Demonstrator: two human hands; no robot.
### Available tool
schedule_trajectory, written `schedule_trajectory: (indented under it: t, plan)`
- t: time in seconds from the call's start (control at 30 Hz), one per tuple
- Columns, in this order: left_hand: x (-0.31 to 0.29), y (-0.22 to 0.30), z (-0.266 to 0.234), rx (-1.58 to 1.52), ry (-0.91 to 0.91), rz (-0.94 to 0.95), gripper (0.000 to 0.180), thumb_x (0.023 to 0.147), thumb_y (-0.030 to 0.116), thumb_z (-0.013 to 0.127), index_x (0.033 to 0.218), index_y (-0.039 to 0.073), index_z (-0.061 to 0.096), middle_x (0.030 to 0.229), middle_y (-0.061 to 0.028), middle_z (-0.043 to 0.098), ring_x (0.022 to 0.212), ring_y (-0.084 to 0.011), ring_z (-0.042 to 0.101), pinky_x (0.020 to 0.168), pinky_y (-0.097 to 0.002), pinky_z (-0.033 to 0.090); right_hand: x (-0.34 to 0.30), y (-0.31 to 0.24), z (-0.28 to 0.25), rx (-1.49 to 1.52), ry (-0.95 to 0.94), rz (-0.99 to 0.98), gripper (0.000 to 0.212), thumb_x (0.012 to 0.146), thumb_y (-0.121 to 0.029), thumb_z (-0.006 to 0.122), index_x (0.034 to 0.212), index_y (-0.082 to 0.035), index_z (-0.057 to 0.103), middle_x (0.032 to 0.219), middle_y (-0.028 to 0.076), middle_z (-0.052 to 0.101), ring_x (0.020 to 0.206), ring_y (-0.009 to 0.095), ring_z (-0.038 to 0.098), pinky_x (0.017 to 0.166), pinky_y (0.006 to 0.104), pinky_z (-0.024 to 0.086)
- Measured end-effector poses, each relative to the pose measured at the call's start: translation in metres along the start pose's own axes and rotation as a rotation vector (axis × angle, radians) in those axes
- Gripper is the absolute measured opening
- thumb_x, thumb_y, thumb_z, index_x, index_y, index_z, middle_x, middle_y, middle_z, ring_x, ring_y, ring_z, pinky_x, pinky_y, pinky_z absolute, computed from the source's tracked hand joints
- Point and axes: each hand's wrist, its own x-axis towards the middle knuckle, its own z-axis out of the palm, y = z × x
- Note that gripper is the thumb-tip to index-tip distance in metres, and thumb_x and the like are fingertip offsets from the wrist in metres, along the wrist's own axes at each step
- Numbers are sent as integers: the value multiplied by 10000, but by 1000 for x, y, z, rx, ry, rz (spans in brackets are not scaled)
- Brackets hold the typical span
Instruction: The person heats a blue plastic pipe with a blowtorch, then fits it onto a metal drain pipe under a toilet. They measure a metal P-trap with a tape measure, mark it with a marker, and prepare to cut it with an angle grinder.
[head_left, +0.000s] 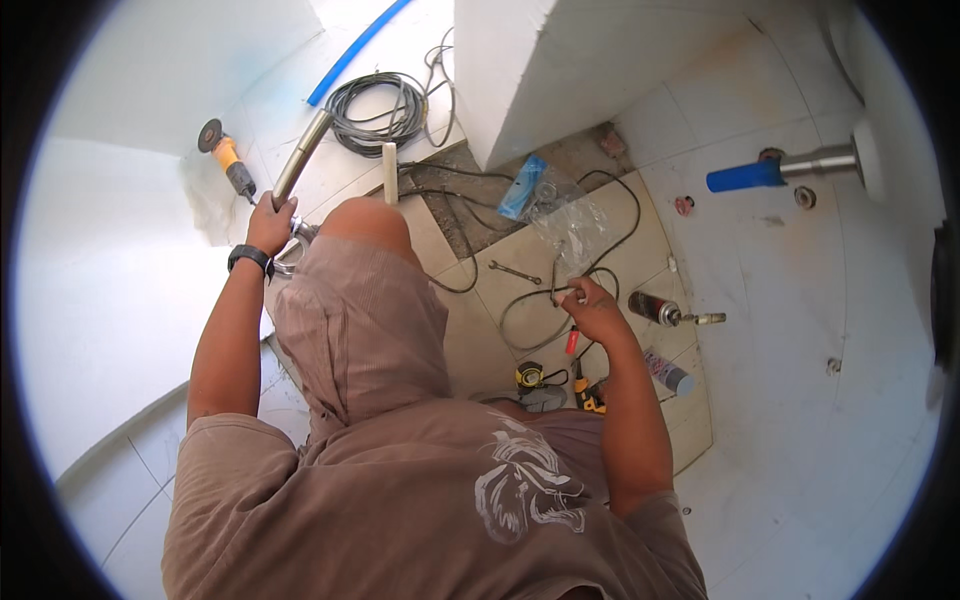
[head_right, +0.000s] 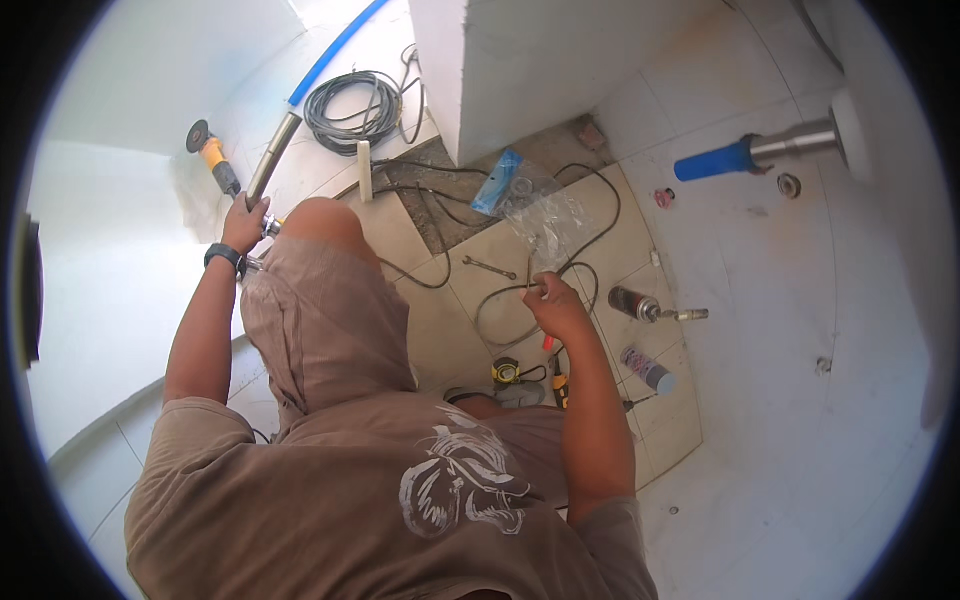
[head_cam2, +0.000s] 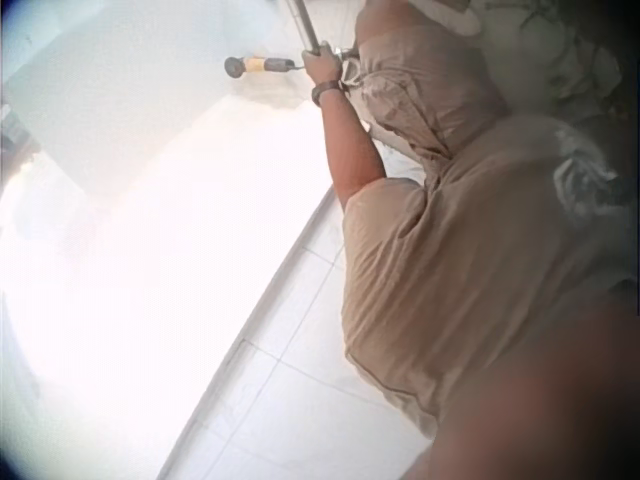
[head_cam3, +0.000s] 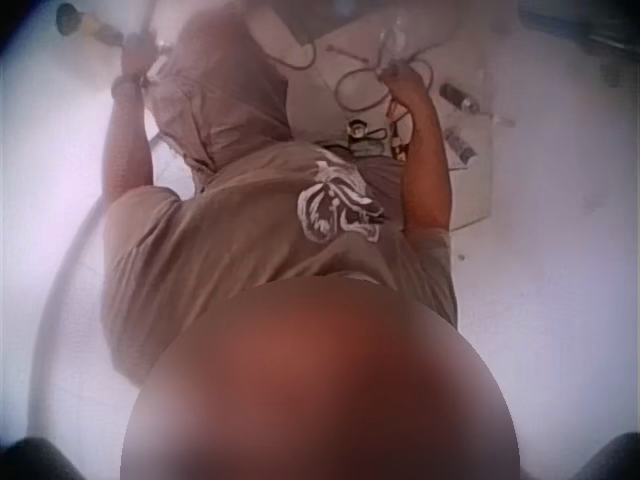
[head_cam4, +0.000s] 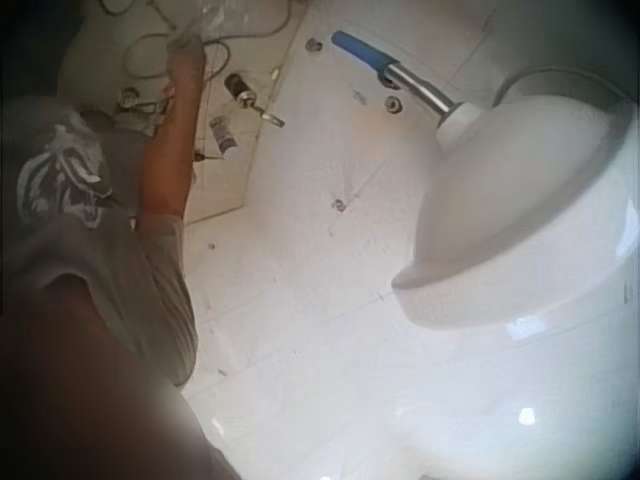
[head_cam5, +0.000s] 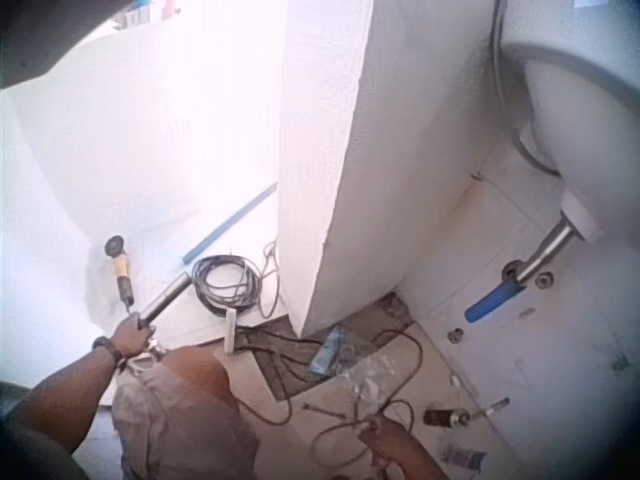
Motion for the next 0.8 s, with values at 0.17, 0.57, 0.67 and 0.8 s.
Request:
schedule_trajectory:
  t: [0.17,0.57,0.67,0.8]
  plan:
    - [-1,-55,-3,71,-155,16,354,962,314,664,1031,-18,565,931,-243,703,871,-404,686,782,-458,518,24,2,6,-185,-30,-18,607,899,-392,736,1337,4,598,1114,187,727,1022,329,707,896,398,540]
    - [-94,-280,154,150,-534,-314,619,935,441,649,1320,-31,543,1177,-306,669,1096,-442,667,950,-481,521,-38,9,108,-80,-27,170,669,897,-419,742,1366,30,579,1178,230,713,1104,342,695,953,397,529]
    - [-108,-268,156,84,-554,-337,619,930,440,659,1313,-33,548,1167,-301,673,1088,-438,669,945,-480,522,-60,15,106,-151,30,296,654,898,-440,738,1333,30,604,1207,238,697,1119,351,681,968,420,522]
    - [-102,-267,158,50,-575,-309,620,922,438,673,1305,-34,553,1154,-296,678,1077,-432,672,938,-477,523,-79,9,85,-191,131,306,632,904,-452,730,1315,17,621,1260,234,670,1162,365,654,986,429,510]
